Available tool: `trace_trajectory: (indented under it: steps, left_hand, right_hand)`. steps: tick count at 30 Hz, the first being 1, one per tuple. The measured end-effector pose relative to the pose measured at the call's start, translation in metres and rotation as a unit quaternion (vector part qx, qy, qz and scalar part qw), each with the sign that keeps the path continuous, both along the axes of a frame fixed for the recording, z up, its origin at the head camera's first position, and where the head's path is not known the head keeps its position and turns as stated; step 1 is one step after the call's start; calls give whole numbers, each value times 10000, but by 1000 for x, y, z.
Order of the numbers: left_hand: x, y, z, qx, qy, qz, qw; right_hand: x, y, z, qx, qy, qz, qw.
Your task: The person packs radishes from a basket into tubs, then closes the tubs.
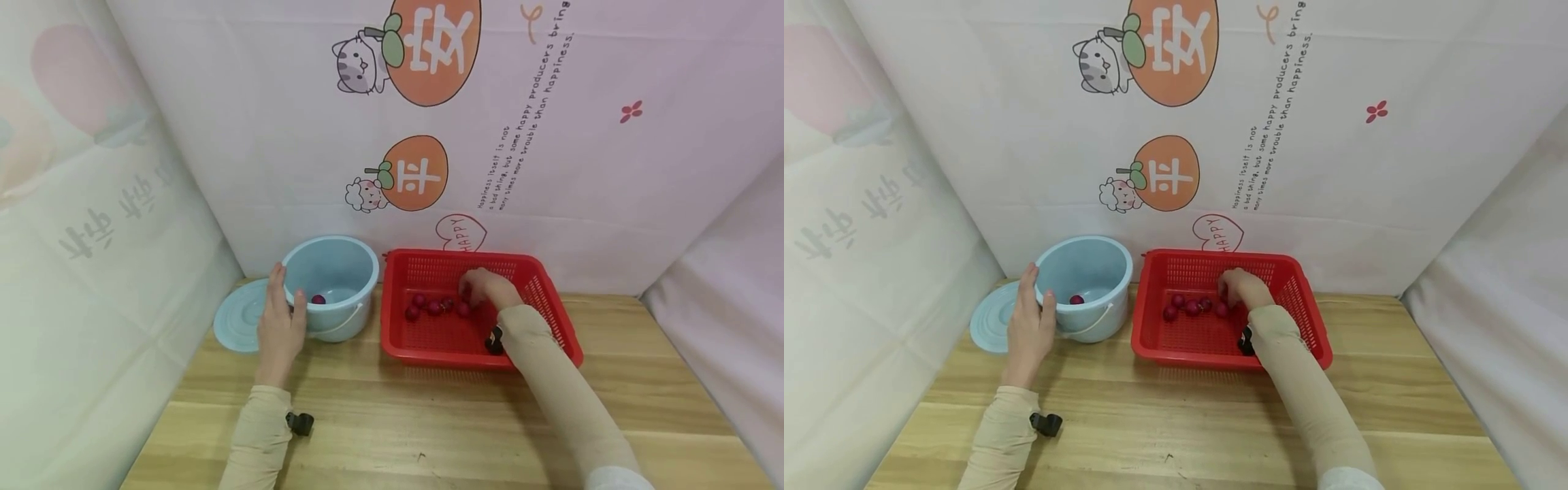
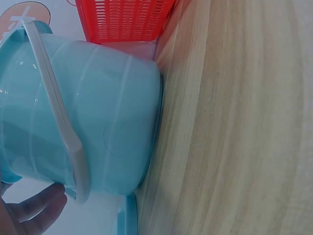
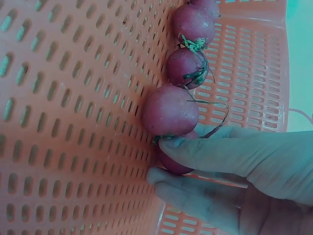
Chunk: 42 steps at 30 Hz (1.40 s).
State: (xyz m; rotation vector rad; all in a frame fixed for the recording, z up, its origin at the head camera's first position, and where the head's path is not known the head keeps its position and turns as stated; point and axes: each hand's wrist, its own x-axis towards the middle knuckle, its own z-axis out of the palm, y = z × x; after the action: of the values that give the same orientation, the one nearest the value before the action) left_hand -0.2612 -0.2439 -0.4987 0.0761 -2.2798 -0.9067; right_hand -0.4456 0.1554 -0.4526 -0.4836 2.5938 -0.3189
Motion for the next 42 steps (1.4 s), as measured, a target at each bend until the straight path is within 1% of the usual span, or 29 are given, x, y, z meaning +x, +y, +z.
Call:
trace_trajectory:
  steps: [6,10,13,16,19,23,27,28,31,33,35,37,39,41,42]
  left_hand:
    - [-2,-2,3,-36,57,-39,10000]
    - [-1,-2,3,-32,52,-9,10000]
    - [0,-2,1,-43,18,-5,10000]
    - [0,-2,-1,-51,-30,-5,10000]
    - [0,-1,-2,-41,-50,12,10000]
    - [0,1,-4,-58,-37,23,10000]
    - [0,3,-5,-53,26,-10,10000]
    - [0,3,-5,-52,40,-12,10000]
    - [-1,4,-3,-47,80,-22,10000]
    - [-1,3,-2,-50,118,-35,9999]
    - [-1,3,-1,-61,140,-34,9999]
    - [0,2,-1,-49,132,-19,9999]
    - [0,2,-1,-41,117,6,9999]
    - [0,1,0,-29,95,23,9999]
    - [-1,0,0,-21,97,26,9999]
  right_hand:
    - [1,-2,3,54,113,86,9999]
    - [3,-4,3,18,50,-92,9999]
    - [4,-3,2,-22,-8,-140,9999]
    - [2,0,1,-58,43,89,9999]
    - [-3,6,0,-311,16,263,9992]
    - [-9,15,1,-860,-134,430,9953]
    - [-13,18,4,-1559,-142,715,9851]
    - [-14,17,5,-1773,-136,777,9810]
    - [-14,14,10,-2562,-257,786,9631]
    - [-12,11,13,-2991,-294,648,9516]
    - [-11,9,17,-3436,-320,451,9375]
    - [-11,7,21,-3819,-226,280,9235]
    - [-10,6,26,-4245,-185,68,9052]
    - [-9,6,30,-4707,-278,-55,8818]
    - [-8,5,32,-4881,-302,-58,8722]
